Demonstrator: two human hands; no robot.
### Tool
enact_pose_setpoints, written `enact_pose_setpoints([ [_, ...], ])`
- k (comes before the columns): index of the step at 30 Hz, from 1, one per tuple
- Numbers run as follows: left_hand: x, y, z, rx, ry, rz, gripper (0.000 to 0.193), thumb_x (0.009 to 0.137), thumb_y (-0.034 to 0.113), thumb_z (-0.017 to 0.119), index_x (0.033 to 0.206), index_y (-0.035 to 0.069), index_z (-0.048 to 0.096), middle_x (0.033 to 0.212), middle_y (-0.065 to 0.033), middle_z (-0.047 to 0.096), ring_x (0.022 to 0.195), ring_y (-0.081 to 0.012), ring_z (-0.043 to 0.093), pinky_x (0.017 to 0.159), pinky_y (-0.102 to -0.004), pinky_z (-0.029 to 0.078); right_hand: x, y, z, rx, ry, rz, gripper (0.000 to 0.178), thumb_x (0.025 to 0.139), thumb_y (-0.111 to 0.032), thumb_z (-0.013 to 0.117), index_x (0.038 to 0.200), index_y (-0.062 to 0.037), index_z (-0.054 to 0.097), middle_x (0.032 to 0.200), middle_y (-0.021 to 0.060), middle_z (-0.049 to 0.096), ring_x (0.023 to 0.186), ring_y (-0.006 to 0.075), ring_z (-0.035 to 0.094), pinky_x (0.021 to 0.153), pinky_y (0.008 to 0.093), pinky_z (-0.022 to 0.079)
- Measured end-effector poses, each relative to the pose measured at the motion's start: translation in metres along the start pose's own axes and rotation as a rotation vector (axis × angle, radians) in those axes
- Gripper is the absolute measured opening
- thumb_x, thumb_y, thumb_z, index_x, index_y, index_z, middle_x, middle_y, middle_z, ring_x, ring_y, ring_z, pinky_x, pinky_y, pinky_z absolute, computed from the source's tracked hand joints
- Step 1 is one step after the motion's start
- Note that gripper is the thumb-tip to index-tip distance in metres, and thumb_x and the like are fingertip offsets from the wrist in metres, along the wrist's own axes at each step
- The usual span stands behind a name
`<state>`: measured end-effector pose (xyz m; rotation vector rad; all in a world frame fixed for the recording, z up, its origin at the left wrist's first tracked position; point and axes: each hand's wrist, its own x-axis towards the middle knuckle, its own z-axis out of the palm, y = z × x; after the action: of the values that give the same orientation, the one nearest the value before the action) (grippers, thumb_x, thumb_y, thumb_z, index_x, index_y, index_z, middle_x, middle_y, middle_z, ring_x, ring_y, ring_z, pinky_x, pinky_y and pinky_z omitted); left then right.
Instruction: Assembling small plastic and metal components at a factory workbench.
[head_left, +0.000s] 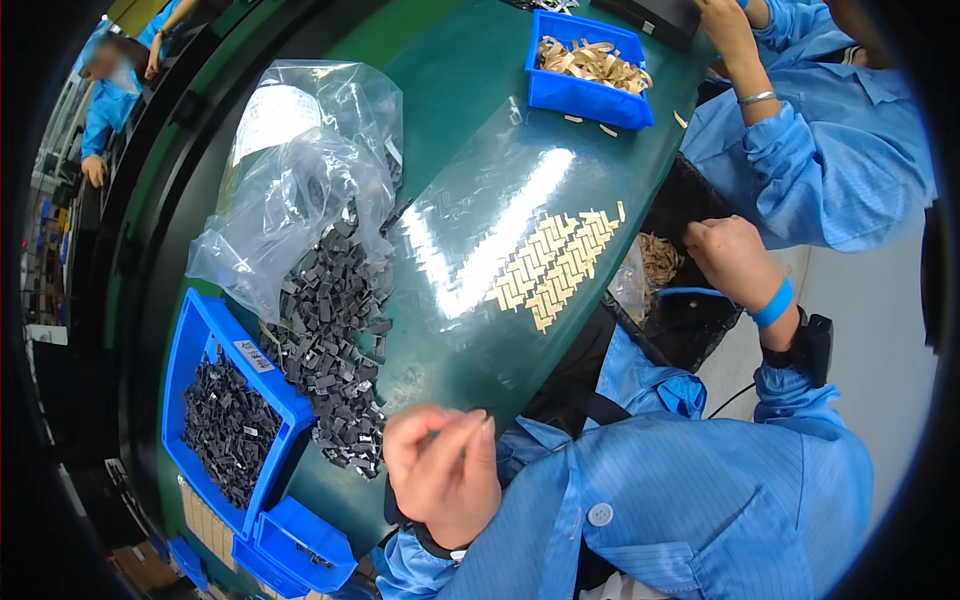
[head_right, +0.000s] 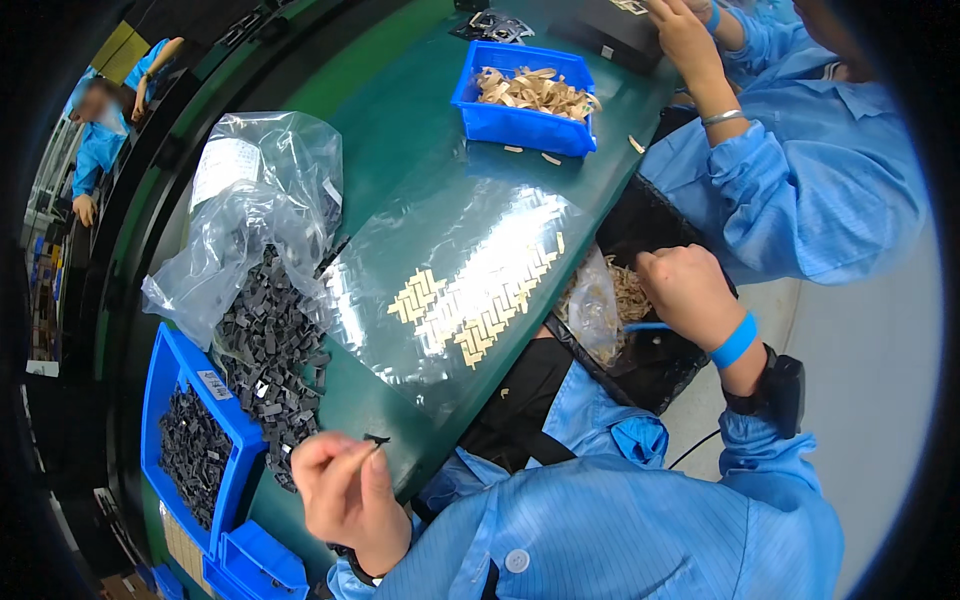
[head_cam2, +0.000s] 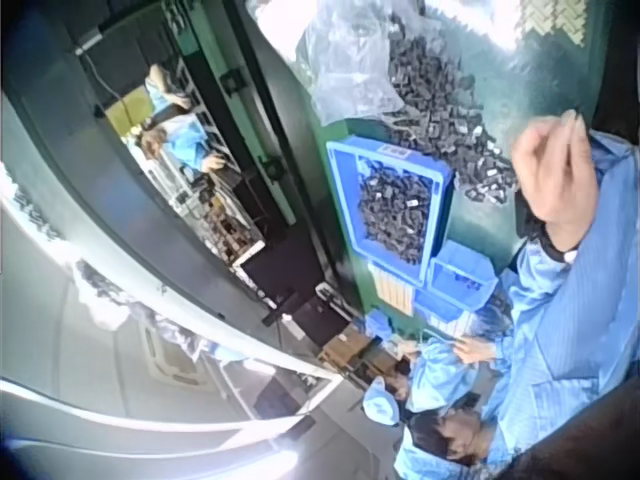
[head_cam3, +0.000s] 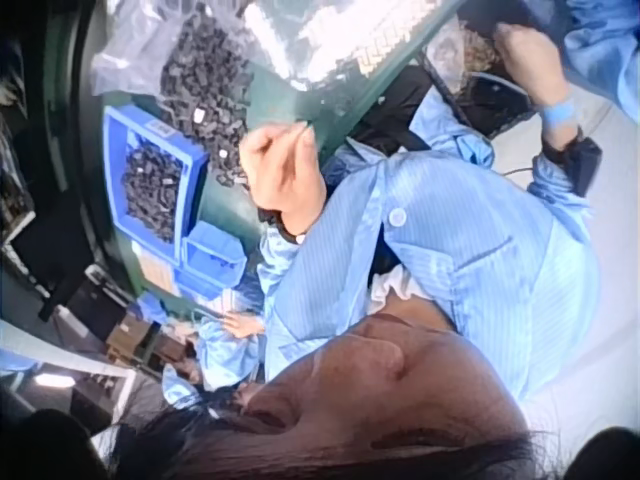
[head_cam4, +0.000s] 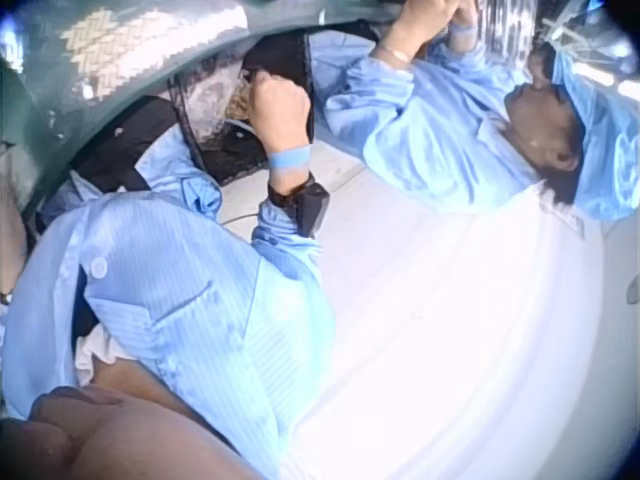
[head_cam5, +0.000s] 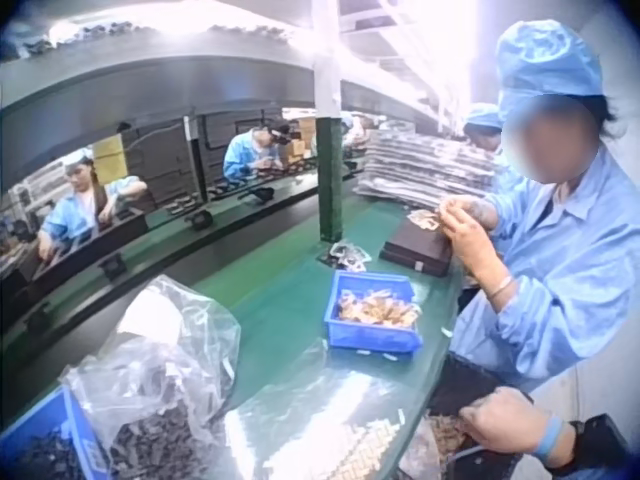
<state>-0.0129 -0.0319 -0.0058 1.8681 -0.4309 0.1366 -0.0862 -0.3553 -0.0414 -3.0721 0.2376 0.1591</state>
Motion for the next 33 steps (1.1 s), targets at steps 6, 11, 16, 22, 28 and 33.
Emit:
enact_pose_setpoints([
  [6, 0.006, -0.005, -0.008, 0.340, -0.112, 0.818, 0.024, 0.063, -0.003, 0.067, 0.086, 0.003, 0.062, 0.078, -0.0075, 0.048, 0.063, -0.0195, 0.047, 0.050, -0.0297, 0.035, 0.011, -0.041, -0.014, 0.260, 0.109, -0.075, 0.006, 0.072, -0.008, 0.059, 0.071, -0.0019, 0.057, 0.074, 0.0119, 0.060, 0.070, 0.0287, 0.059, 0.060, 0.0371, 0.046],
  [11, 0.000, -0.004, -0.012, 0.428, -0.200, 0.901, 0.028, 0.064, -0.002, 0.068, 0.090, 0.004, 0.063, 0.079, -0.0062, 0.049, 0.064, -0.0182, 0.047, 0.050, -0.0297, 0.033, 0.024, -0.119, -0.035, 1.348, -0.065, -0.480, 0.014, 0.082, -0.016, 0.060, 0.082, -0.0015, 0.060, 0.073, 0.0077, 0.056, 0.070, 0.0193, 0.055, 0.063, 0.0285, 0.043],
  [16, -0.003, -0.003, -0.013, 0.485, -0.150, 0.922, 0.025, 0.064, 0.001, 0.070, 0.088, 0.005, 0.064, 0.079, -0.0055, 0.050, 0.064, -0.0179, 0.047, 0.052, -0.0291, 0.033, 0.035, -0.139, -0.040, 1.508, -0.461, -0.530, 0.013, 0.085, -0.012, 0.058, 0.086, 0.0009, 0.060, 0.081, 0.0075, 0.056, 0.076, 0.0161, 0.054, 0.068, 0.0276, 0.043],
  [22, -0.001, -0.011, -0.013, 0.440, -0.137, 0.985, 0.021, 0.062, 0.000, 0.071, 0.082, 0.005, 0.065, 0.081, -0.0056, 0.052, 0.065, -0.0164, 0.048, 0.053, -0.0290, 0.034, 0.038, -0.143, -0.043, 1.525, -0.529, -0.520, 0.010, 0.083, -0.009, 0.058, 0.081, 0.0002, 0.057, 0.079, 0.0062, 0.055, 0.074, 0.0151, 0.053, 0.067, 0.0269, 0.043],
  [28, 0.011, -0.008, -0.012, 0.565, -0.239, 0.571, 0.041, 0.062, 0.017, 0.078, 0.098, 0.004, 0.060, 0.087, -0.0093, 0.053, 0.077, -0.0241, 0.053, 0.063, -0.0345, 0.041, 0.039, -0.150, -0.030, 1.348, -0.070, -0.447, 0.007, 0.078, -0.006, 0.057, 0.075, -0.0008, 0.054, 0.072, 0.0084, 0.051, 0.065, 0.0180, 0.052, 0.060, 0.0275, 0.042],
  [33, 0.033, -0.047, -0.031, 0.844, -0.102, 0.247, 0.033, 0.067, 0.005, 0.071, 0.097, -0.002, 0.059, 0.089, -0.0146, 0.054, 0.080, -0.0295, 0.054, 0.070, -0.0351, 0.044, 0.048, -0.146, -0.021, 1.371, 0.119, -0.269, 0.008, 0.081, -0.007, 0.057, 0.079, 0.0006, 0.056, 0.074, 0.0078, 0.052, 0.066, 0.0159, 0.051, 0.060, 0.0271, 0.041],
])
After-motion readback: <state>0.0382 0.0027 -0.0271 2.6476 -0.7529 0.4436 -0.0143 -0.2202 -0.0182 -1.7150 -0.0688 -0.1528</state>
